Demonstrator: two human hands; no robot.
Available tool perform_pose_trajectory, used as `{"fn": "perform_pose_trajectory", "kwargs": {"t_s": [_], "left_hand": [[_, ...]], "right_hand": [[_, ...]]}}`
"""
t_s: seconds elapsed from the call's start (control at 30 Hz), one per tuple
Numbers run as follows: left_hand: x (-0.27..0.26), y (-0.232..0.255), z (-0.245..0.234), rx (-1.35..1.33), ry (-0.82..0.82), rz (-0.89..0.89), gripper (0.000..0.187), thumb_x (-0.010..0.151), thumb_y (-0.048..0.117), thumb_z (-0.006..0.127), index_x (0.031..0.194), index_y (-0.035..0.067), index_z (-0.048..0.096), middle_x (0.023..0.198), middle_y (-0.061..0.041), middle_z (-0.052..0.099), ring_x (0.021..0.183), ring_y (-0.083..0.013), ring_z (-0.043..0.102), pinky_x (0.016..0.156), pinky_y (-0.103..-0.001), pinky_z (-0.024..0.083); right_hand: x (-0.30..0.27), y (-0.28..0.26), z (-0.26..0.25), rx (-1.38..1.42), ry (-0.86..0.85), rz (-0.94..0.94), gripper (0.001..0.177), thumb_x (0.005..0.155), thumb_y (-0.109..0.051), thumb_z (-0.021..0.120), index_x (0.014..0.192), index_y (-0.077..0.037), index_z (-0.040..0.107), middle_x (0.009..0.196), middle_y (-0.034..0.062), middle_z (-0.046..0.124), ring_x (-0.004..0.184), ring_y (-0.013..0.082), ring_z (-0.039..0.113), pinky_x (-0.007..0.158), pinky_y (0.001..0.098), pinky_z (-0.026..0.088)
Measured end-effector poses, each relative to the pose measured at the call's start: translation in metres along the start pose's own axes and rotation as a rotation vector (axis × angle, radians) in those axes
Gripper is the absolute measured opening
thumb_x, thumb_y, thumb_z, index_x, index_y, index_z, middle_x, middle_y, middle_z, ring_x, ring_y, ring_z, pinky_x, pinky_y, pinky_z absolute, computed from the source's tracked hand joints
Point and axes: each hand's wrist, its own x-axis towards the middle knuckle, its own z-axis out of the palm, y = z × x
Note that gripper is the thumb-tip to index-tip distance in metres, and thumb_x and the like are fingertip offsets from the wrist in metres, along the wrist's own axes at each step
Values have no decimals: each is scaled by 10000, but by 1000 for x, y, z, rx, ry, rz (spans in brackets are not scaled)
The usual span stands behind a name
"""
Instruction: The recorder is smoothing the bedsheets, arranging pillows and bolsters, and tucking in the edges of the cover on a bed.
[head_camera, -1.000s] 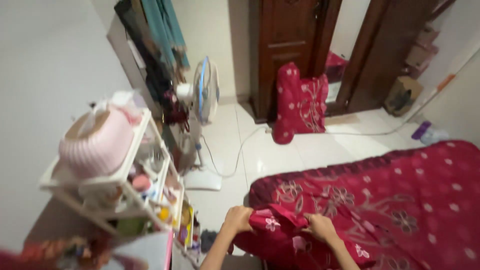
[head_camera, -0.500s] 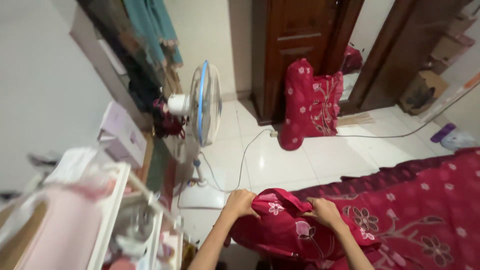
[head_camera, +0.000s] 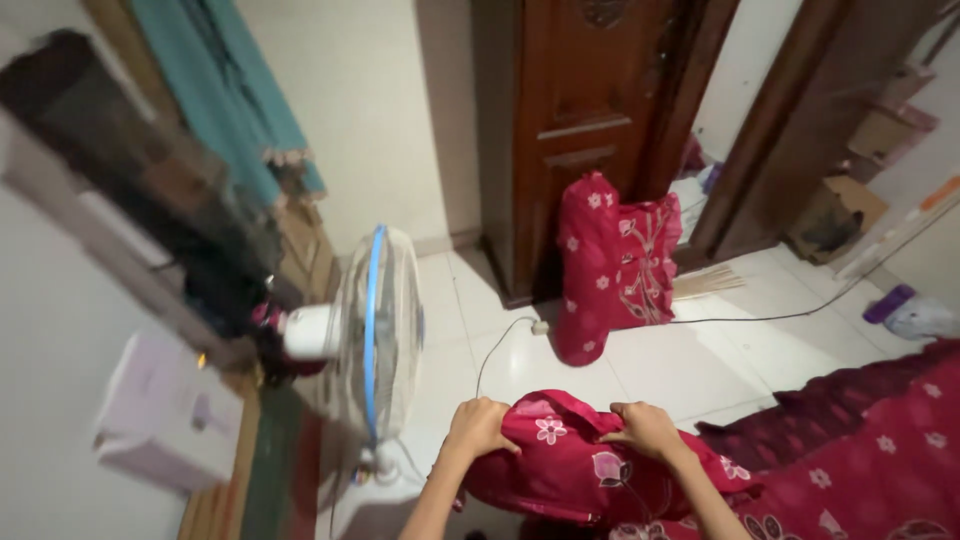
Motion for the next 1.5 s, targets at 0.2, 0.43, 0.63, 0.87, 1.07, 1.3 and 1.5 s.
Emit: {"fn": "perform_pose_trajectory", "kwargs": {"t_s": [0.2,0.43,0.63,0.87,1.07,1.3,1.5], "left_hand": [[109,-40,-12,-58,18,86,518,492,453,973,865,151,778,808,-145,736,826,-373,716,754,-487,566],[207,-40,-11,-77,-11,179,471,499,407,970,841,150,772,815,-126,742,831,-369,717,755,-490,561],[285,-29,1,-97,-13,263,485,504,409,973,858,150,766,811,-137,741,836,-369,713,738,-496,555],[389,-2,50,-135,-106,363,482,511,430,974,861,163,776,832,-142,748,844,-366,726,758,-490,562],[473,47,87,-129,-273,363,525,520,439,987,890,134,773,864,-154,748,887,-365,728,806,-485,568],[538,78,122,-181,-383,269,536,600,419,984,983,116,763,936,-170,754,934,-370,730,858,-477,573],[611,93,162,-250,-415,225,510,635,437,958,997,125,778,947,-166,762,959,-357,736,883,-475,568]], "right_hand": [[71,28,-1,72,26,108,628,665,-638,832,983,-112,705,850,104,749,838,286,727,772,445,564],[87,50,-25,119,111,337,631,680,-632,817,1023,-119,681,816,136,745,836,333,728,779,453,564],[108,89,-40,80,176,413,624,701,-659,788,979,-114,662,805,135,735,846,338,716,775,470,548],[141,182,-41,150,188,490,653,693,-634,797,1067,-111,684,865,147,744,891,354,720,791,478,561],[159,268,-60,146,73,544,713,704,-681,802,1111,-105,697,934,160,738,964,342,713,842,459,569],[194,349,-91,86,-2,537,811,634,-764,799,1125,-125,709,942,150,741,973,340,716,845,453,575],[250,431,-108,25,-83,484,814,635,-793,755,1078,-113,697,905,153,734,944,363,711,837,473,567]]}}
